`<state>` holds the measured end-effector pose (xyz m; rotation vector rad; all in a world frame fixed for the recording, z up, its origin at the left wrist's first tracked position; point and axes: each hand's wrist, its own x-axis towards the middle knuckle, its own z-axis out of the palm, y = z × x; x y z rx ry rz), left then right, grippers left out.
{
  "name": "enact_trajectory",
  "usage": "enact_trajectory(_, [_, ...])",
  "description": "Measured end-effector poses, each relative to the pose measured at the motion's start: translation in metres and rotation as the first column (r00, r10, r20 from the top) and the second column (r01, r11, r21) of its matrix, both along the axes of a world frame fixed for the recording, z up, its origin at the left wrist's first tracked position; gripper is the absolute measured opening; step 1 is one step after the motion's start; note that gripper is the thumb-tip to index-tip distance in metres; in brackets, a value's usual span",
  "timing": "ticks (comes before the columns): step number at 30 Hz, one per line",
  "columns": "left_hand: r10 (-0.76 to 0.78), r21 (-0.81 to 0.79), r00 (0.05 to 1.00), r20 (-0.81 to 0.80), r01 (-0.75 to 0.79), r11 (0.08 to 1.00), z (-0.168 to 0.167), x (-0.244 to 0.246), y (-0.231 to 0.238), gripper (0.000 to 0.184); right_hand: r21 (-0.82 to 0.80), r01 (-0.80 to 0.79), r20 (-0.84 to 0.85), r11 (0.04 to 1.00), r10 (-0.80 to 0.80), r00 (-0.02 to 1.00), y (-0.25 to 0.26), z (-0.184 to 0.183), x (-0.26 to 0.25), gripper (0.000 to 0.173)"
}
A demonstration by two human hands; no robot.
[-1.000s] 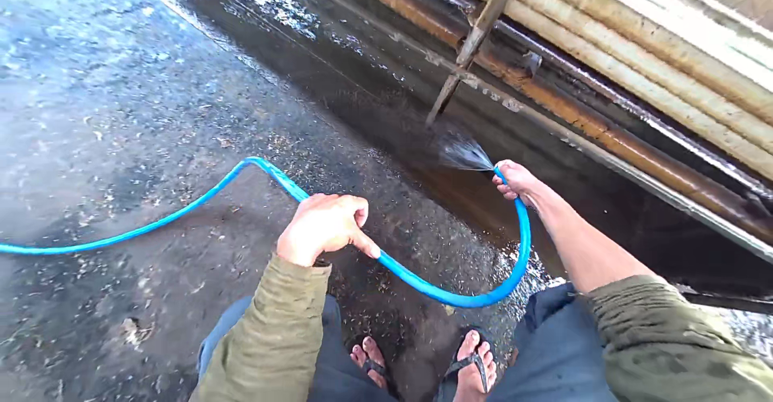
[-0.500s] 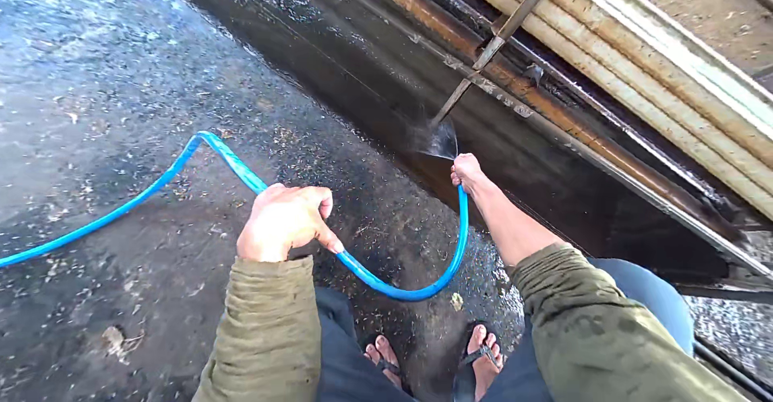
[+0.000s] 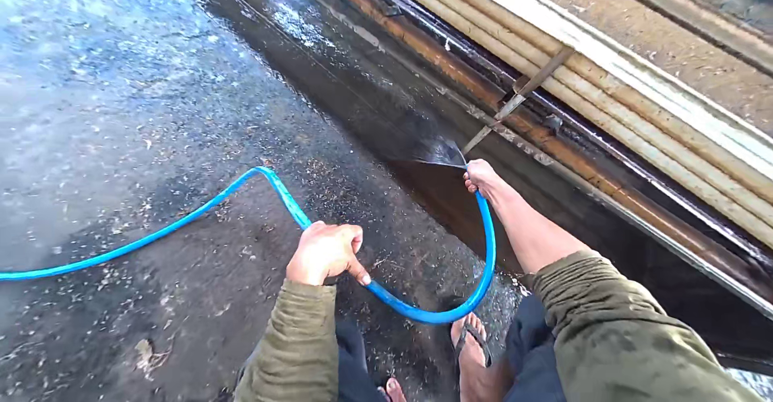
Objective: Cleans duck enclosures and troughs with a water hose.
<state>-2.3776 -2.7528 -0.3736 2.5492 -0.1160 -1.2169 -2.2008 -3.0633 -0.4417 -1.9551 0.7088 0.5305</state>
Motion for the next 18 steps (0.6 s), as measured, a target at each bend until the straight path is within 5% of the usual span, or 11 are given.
enact_trajectory(18, [0.288, 0.199, 0.934, 0.213, -0.33, 0.923, 0.012, -0.047, 0.023, 0.064, 0.244, 0.393, 0.026, 0.887, -0.411, 0.911, -0.008, -0.051, 0.075, 0.013])
